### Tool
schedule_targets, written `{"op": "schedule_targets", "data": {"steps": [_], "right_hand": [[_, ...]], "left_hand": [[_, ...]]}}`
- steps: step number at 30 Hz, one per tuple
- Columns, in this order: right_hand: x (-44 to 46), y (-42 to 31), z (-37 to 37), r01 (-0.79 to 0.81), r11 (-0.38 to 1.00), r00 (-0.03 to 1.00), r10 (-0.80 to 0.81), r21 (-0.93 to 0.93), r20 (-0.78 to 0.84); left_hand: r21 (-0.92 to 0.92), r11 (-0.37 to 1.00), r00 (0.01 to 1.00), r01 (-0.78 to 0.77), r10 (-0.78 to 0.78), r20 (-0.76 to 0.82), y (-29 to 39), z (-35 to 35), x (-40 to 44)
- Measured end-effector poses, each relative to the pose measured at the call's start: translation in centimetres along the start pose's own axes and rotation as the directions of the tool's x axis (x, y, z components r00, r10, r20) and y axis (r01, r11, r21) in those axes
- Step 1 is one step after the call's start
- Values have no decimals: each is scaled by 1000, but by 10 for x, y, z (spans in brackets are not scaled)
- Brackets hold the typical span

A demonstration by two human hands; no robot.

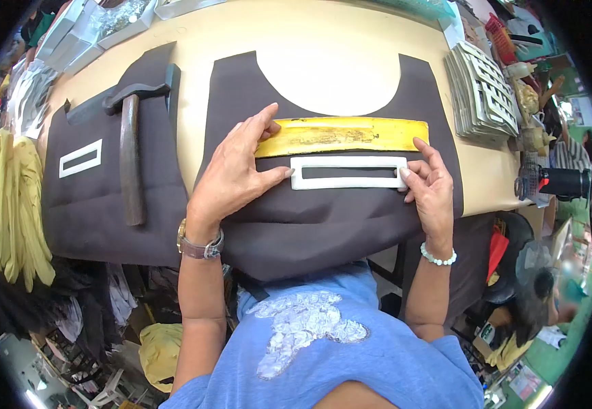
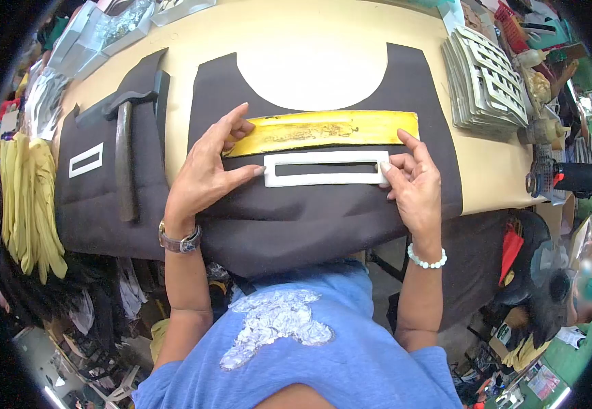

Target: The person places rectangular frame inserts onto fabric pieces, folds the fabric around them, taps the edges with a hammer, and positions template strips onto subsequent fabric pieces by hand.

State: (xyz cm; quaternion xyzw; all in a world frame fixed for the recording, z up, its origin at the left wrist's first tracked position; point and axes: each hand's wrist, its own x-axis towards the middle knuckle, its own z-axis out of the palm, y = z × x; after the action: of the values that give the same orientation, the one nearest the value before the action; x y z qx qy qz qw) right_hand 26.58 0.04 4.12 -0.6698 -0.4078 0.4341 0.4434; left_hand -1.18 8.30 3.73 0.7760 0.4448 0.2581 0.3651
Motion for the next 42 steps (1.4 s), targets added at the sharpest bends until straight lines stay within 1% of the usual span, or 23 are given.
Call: {"op": "schedule_targets", "data": {"steps": [4, 9, 13, 15, 21, 25, 26, 29, 33, 36, 42], "right_hand": [[3, -6, 3, -19, 999, 1000, 18, -51, -14], [6, -4, 3, -31, 998, 999, 29, -61, -24], [6, -6, 4, -54, 995, 998, 51, -80, -44], [6, -5, 5, -54, 997, 998, 51, -61, -47], [5, -5, 7, -51, 998, 996, 48, -44, -70], [3, -4, 8, -43, 998, 994, 38, -44, -103], [2, 0, 10, 23, 989, 986, -46, -143, -159], [-1, 4, 13, 92, 967, 968, -143, -236, -207], [-3, 10, 14, 129, 951, 939, -208, -282, -273], [-5, 9, 13, 74, 980, 951, -124, -183, -283], [-3, 15, 13, 83, 985, 954, -122, -152, -273]], "left_hand": [[41, 999, 1000, -10, 10, 9, 1, 2, 0], [60, 998, 1000, 22, -23, 16, 2, 3, -1], [75, 997, 1000, 20, -20, 6, 3, 5, -1], [87, 996, 1000, -2, 2, -2, 3, 6, -1], [67, 998, 1000, 4, -3, -11, 4, 7, -2], [84, 996, 1000, 15, -15, 1, 6, 8, -1], [87, 996, 1000, 16, -17, 2, 6, 8, -1], [82, 996, 1000, 19, -19, -2, 6, 9, -1], [75, 997, 1000, 5, -5, -11, 6, 10, -1], [63, 998, 1000, 2, -1, -17, 6, 10, -1], [63, 998, 1000, 24, -24, -5, 7, 10, -1]]}}
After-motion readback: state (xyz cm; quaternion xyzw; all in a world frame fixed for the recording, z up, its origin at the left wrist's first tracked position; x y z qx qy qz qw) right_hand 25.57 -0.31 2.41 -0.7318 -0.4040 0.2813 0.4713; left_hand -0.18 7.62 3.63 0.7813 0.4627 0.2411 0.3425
